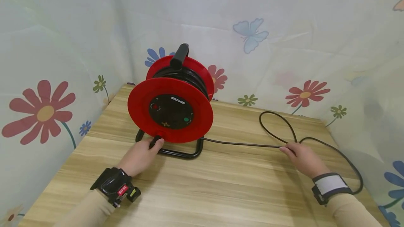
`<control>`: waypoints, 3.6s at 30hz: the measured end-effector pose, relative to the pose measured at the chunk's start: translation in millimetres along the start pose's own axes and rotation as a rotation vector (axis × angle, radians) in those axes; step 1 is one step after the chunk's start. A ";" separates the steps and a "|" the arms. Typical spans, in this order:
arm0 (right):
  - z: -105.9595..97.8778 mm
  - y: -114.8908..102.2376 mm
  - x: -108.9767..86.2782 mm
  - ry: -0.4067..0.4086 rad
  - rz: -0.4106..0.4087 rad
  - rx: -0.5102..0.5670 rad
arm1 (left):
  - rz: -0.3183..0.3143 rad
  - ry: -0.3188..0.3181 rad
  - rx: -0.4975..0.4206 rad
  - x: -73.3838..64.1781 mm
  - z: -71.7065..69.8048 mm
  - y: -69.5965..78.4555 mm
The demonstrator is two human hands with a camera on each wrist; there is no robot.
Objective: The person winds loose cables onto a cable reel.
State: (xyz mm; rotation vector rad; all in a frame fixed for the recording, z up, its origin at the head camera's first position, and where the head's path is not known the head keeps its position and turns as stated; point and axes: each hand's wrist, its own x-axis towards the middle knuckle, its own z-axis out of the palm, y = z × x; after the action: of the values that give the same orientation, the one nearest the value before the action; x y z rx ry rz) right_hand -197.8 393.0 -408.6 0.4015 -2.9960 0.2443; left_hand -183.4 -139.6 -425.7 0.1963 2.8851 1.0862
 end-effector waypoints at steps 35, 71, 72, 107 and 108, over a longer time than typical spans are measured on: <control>21.9 -29.4 18.4 -0.042 -0.032 0.019 | -0.101 0.071 -0.161 -7.0 -37.0 -10.5; 25.8 -43.1 15.3 -0.032 -0.038 0.098 | -0.111 0.092 -0.208 -7.9 -36.6 -19.7; 26.7 -42.7 14.4 -0.031 -0.032 0.099 | -0.105 0.084 -0.208 -7.4 -35.9 -20.2; 27.2 -41.9 20.2 -0.028 -0.002 0.144 | -0.195 0.053 -0.197 -3.6 -39.2 -17.2; 26.8 -42.6 21.2 -0.030 -0.008 0.149 | -0.190 0.055 -0.190 -3.5 -41.2 -16.5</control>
State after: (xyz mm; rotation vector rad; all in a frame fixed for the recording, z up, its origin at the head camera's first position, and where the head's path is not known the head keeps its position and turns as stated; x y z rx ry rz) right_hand -208.9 342.5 -425.9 0.4347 -3.0145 0.4664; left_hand -185.5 -179.2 -405.6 -0.1149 2.7528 1.3355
